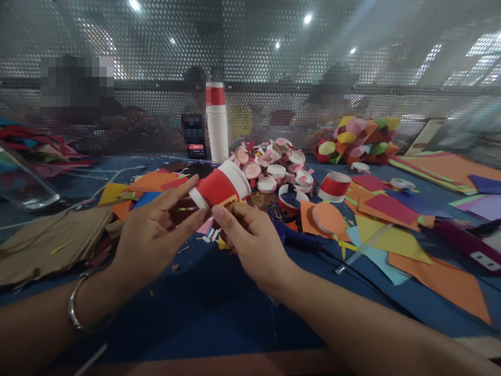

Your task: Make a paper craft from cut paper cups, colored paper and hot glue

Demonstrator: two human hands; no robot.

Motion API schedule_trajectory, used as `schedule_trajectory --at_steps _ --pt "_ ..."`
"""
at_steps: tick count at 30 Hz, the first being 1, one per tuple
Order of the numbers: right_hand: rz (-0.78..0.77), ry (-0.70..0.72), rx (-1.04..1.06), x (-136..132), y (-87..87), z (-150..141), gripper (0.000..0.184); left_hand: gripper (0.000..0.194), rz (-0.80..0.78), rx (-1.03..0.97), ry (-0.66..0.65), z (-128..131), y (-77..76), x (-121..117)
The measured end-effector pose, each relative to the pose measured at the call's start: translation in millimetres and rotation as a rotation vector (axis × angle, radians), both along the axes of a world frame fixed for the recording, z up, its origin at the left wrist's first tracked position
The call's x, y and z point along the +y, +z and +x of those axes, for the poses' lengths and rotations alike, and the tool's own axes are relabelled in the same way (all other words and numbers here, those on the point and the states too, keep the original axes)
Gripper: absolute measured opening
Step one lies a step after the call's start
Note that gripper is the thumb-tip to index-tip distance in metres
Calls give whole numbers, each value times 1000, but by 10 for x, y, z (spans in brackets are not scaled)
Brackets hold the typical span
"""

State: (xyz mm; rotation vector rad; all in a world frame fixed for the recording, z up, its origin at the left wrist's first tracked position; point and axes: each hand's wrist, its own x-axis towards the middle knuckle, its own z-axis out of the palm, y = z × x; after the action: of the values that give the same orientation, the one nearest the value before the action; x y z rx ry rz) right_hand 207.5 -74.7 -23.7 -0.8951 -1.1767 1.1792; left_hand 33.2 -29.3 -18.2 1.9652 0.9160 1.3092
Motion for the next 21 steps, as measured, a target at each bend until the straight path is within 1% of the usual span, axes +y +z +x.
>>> schedule_trajectory --at_steps 3,5,7,11,13,15,17,21 --pt "3 -7 -19 3 13 0 42 64 -46 -26 11 24 21 -12" --pt "6 -14 -32 12 18 0 43 66 -115 -73 0 47 28 -11" --pt "13 -22 -37 23 19 2 43 65 -202 -150 -40 75 26 -2" --pt "4 -30 -56 33 20 7 43 46 -388 -339 -162 141 21 20" --pt "-9 -31 -67 34 21 8 44 37 -446 -399 -230 165 26 25" --pt "-14 -29 -65 32 18 8 44 31 -456 -416 -263 174 30 26" --pt "-11 -25 -58 29 10 5 43 30 -435 -405 -244 167 25 30" --pt "0 -17 -38 23 -18 -3 41 41 -356 -317 -176 132 1 38"
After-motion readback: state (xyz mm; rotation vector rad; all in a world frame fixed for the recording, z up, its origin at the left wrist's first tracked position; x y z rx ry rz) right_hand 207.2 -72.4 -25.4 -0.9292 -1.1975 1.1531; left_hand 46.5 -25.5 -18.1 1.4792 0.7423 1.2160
